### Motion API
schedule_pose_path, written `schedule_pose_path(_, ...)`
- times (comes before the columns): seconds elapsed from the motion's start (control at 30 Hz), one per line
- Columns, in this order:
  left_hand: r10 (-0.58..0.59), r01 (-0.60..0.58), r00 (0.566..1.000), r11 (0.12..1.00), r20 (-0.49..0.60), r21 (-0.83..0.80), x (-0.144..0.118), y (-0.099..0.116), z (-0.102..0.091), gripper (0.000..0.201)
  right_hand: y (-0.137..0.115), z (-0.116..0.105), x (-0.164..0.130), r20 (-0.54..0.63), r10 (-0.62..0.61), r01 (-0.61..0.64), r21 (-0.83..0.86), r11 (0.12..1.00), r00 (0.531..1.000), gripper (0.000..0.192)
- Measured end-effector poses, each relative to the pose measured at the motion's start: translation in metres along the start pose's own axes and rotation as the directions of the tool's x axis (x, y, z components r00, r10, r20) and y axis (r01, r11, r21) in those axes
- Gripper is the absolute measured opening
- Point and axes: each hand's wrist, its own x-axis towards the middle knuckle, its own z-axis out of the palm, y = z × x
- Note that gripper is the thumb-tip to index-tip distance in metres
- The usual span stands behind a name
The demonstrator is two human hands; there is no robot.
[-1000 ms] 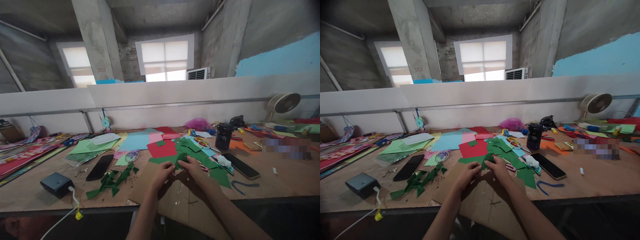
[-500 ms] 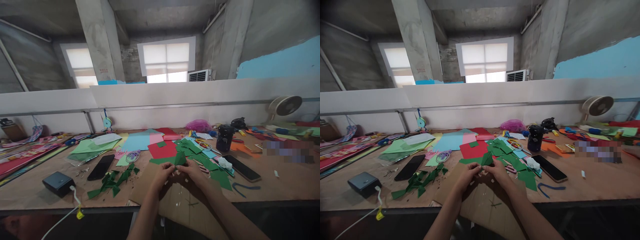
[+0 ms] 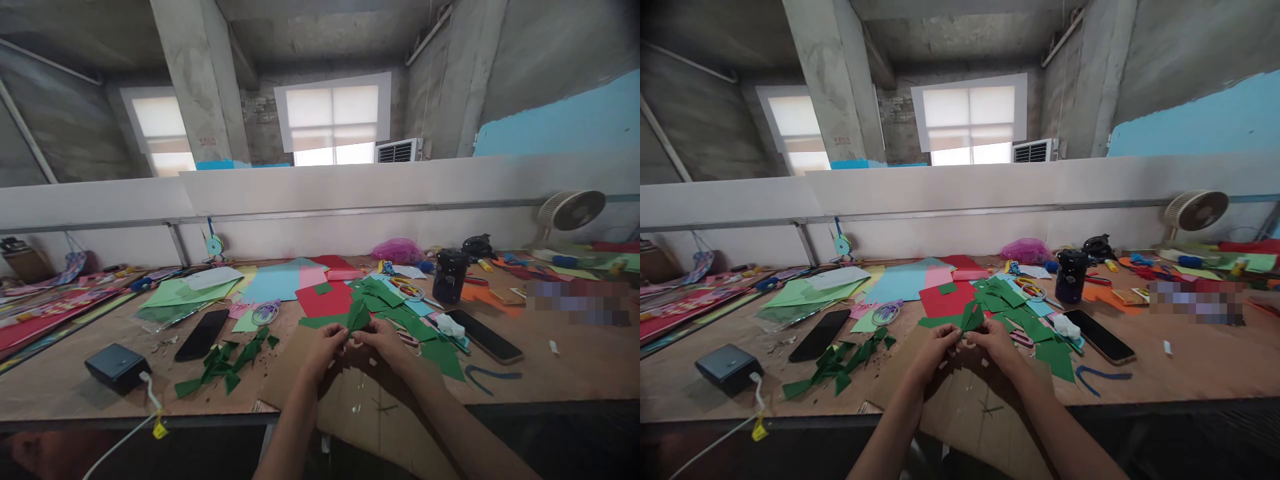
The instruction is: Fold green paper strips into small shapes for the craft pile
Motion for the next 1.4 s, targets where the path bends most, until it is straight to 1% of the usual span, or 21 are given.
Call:
schedule_pose_path(0.1, -0.005, 0.005, 1.000, 1.000, 0.016, -0.005, -0.0005, 0.0004, 0.0003, 0.038, 0.0001, 0.0003, 0.0000, -0.016, -0.023, 0.022, -0.015, 1.000, 1.000, 0.025)
schedule_pose_path(0.2, -0.013, 0.013, 1.000, 1.000, 0.023, -0.018, -0.0010, 0.0000, 0.0012, 0.039, 0.0015, 0.0004, 0.0004, -0.024, -0.012, 0.011, -0.013, 1.000, 1.000, 0.026)
schedule_pose_path(0.3, -0.023, 0.023, 1.000, 0.999, 0.006, -0.036, -0.0015, 0.0003, 0.0017, 0.039, 0.0021, 0.0001, 0.0000, -0.028, 0.012, -0.012, -0.009, 1.000, 1.000, 0.024)
schedule_pose_path(0.4, -0.012, 0.011, 1.000, 0.999, -0.022, -0.031, -0.0019, 0.0012, 0.0017, 0.038, 0.0002, 0.0005, -0.0016, -0.017, 0.010, -0.010, -0.005, 1.000, 1.000, 0.023)
schedule_pose_path(0.6, -0.020, 0.020, 1.000, 1.000, -0.011, -0.014, -0.0012, 0.0005, 0.0021, 0.036, -0.0021, 0.0017, -0.0024, -0.042, 0.002, -0.003, -0.016, 1.000, 0.999, 0.027)
schedule_pose_path(0.73, 0.005, -0.005, 1.000, 1.000, -0.011, -0.005, -0.0004, -0.0006, 0.0024, 0.038, 0.0009, 0.0012, 0.0002, -0.064, -0.012, 0.010, -0.041, 0.999, 0.998, 0.029)
schedule_pose_path(0.8, 0.009, -0.009, 1.000, 1.000, -0.006, -0.007, -0.0008, 0.0001, 0.0030, 0.038, 0.0015, 0.0015, 0.0005, -0.079, -0.019, 0.015, -0.051, 0.999, 0.997, 0.028)
schedule_pose_path(1.03, -0.036, 0.037, 0.999, 0.998, 0.015, -0.054, -0.0035, 0.0058, 0.0077, 0.042, -0.0050, 0.0058, -0.0039, -0.107, -0.027, 0.021, -0.054, 0.998, 0.994, 0.020)
schedule_pose_path(1.2, -0.003, 0.004, 1.000, 0.999, 0.030, -0.031, -0.0010, 0.0023, 0.0067, 0.040, -0.0031, 0.0054, -0.0010, -0.135, -0.019, 0.010, -0.069, 0.998, 0.991, 0.020)
schedule_pose_path(1.27, 0.009, -0.009, 1.000, 1.000, 0.025, -0.012, 0.0001, -0.0003, 0.0056, 0.036, -0.0006, 0.0043, 0.0008, -0.123, -0.023, 0.017, -0.049, 0.999, 0.992, 0.022)
schedule_pose_path(1.4, 0.049, -0.049, 0.999, 0.997, 0.011, 0.059, 0.0011, -0.0036, 0.0057, 0.032, 0.0045, 0.0021, 0.0029, -0.070, -0.017, 0.020, 0.052, 0.998, 0.997, 0.030)
